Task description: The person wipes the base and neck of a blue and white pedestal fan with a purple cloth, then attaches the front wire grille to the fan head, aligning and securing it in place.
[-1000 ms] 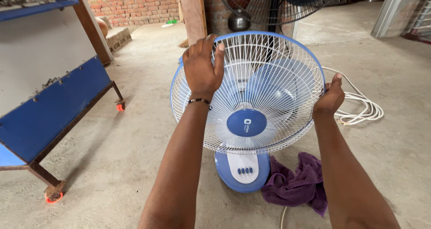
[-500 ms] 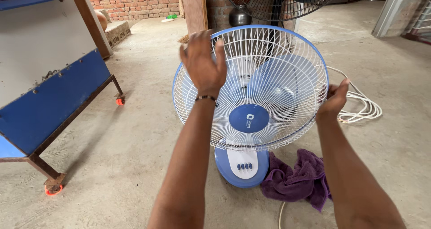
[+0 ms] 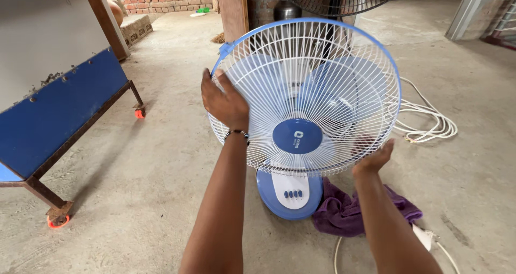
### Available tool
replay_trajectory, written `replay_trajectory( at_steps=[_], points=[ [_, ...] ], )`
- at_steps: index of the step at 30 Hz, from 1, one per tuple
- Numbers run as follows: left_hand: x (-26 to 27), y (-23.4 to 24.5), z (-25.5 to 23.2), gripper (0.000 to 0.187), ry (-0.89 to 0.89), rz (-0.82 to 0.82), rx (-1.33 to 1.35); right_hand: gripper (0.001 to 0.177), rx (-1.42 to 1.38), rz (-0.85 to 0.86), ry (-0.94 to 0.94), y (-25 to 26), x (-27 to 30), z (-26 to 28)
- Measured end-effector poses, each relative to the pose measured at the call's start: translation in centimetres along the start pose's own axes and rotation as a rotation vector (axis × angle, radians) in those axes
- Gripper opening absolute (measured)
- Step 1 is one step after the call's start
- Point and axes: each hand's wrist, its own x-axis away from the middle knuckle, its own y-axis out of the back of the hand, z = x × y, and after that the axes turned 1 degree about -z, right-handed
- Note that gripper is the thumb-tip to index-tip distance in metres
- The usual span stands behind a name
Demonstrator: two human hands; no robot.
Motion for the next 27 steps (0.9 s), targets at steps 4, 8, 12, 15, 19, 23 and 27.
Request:
replay_trajectory(
  at_steps=[4,8,12,15,19,23,27],
  points=[
    [-0.1,1.1,6.1,0.059,0.174,0.135,0.184,0.083,-0.186,-0.137,-0.149,0.9,1.7,-0.6],
    [1.3,3.3,11.2,0.071,0.543,0.415,0.843,0.09,-0.274,-0.152,-0.205,1.9,3.0,-1.3],
    [3.5,4.0,13.1,0.076,0.643,0.409,0.768,0.08,-0.347,-0.231,-0.091,1.4,4.0,-3.1],
    [3.9,4.1,13.0,0.077,0.715,0.351,0.671,0.082,-0.404,-0.14,-0.101,-0.1,4.4,-2.7],
    [3.4,3.7,12.4,0.078,0.636,0.331,0.633,0.083,-0.434,-0.004,-0.116,-2.6,5.2,-1.2],
    [3.5,3.9,12.1,0.08,0.631,0.308,0.591,0.086,-0.221,0.172,-0.08,-3.7,5.2,-0.1],
    [3.4,3.8,12.1,0.078,0.652,0.329,0.567,0.087,-0.113,0.185,-0.037,-3.4,4.7,0.1]
  ],
)
